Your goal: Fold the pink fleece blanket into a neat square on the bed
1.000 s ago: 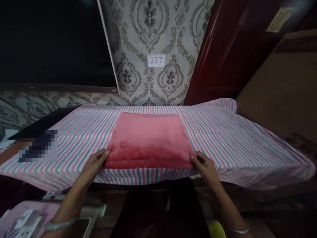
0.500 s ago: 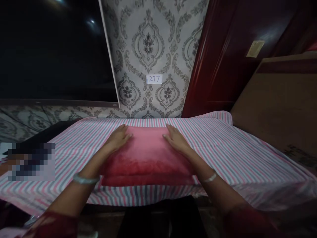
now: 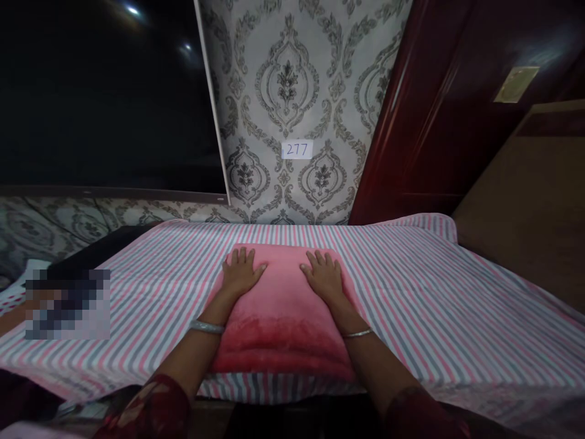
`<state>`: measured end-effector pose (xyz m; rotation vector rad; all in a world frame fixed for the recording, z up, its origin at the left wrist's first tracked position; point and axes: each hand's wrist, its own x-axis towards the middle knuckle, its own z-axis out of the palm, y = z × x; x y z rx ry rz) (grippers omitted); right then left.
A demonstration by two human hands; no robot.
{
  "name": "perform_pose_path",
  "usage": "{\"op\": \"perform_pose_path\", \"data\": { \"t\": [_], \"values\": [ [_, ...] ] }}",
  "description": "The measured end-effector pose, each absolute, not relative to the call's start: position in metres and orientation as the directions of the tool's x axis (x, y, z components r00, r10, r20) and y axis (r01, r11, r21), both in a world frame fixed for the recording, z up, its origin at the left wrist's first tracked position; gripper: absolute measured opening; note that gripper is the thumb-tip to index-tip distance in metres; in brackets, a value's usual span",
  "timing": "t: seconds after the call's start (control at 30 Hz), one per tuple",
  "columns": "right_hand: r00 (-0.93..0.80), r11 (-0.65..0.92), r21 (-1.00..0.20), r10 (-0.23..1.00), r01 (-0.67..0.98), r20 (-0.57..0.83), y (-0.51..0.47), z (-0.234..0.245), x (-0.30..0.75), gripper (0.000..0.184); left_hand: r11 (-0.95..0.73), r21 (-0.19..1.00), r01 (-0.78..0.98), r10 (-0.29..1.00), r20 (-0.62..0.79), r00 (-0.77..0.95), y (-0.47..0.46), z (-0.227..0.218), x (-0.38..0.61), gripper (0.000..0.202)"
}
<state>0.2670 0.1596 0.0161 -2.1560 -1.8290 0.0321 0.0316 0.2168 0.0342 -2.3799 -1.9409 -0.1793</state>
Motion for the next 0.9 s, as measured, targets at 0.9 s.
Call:
{"op": "perform_pose_path", "data": {
  "t": [0.9],
  "values": [
    [0.437,-0.194,-0.805,0.895,0.56,0.088,0.191,0.032,0.358,0.036,-0.225,-0.016,0.974,0.953,0.203,0.223,0.214,0.041,0.034,0.069]
  ]
}}
